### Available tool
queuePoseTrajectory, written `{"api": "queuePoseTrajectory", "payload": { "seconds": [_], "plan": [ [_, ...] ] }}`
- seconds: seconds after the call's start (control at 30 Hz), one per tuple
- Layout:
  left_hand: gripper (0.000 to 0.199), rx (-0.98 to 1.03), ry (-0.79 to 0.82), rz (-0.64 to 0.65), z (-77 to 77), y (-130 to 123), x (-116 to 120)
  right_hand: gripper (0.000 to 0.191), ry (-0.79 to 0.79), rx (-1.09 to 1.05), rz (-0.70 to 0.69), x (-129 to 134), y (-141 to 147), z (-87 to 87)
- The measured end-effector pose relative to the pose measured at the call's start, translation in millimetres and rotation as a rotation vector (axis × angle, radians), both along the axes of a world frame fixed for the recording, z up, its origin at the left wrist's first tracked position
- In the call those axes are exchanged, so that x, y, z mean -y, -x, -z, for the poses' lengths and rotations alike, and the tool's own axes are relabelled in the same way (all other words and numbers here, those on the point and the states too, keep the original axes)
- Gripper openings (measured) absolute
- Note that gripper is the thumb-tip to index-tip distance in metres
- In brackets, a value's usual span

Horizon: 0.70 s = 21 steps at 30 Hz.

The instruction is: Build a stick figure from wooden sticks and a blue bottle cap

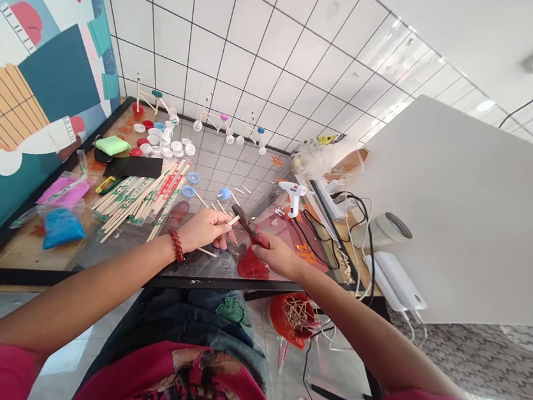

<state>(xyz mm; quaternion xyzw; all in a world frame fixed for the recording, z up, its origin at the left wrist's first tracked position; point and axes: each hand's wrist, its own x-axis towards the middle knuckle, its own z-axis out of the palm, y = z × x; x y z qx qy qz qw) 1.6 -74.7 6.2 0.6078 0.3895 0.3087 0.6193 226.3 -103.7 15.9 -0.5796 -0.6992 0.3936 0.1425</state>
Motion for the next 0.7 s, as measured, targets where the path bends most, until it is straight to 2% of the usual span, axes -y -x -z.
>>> {"api": "queuePoseTrajectory", "payload": {
  "seconds": [0.1,0.3,0.43,0.53,0.7],
  "plan": [
    [0.021,-0.015,-0.021,0.007,1.1,-1.1,0.6,0.003,-0.103,0.089,-0.014,-0.8,-2.3,5.4],
    [0.024,0.015,-0.025,-0.048,4.3,-3.6,-0.7,0.003,-0.183,0.177,-0.010,-7.3,-2.4,13.2],
    [0.026,0.008,-0.067,-0.115,5.5,-4.2,-2.6,0.003,-0.252,0.261,0.019,-12.0,1.8,12.9],
    [0.022,0.018,-0.079,-0.094,4.3,-8.3,1.1,0.004,-0.257,0.304,0.038,-14.3,6.2,12.6],
    [0.017,0.186,0.024,-0.090,-3.7,-18.4,11.2,0.011,-0.273,0.417,0.075,-19.9,9.4,4.9]
  ]
}}
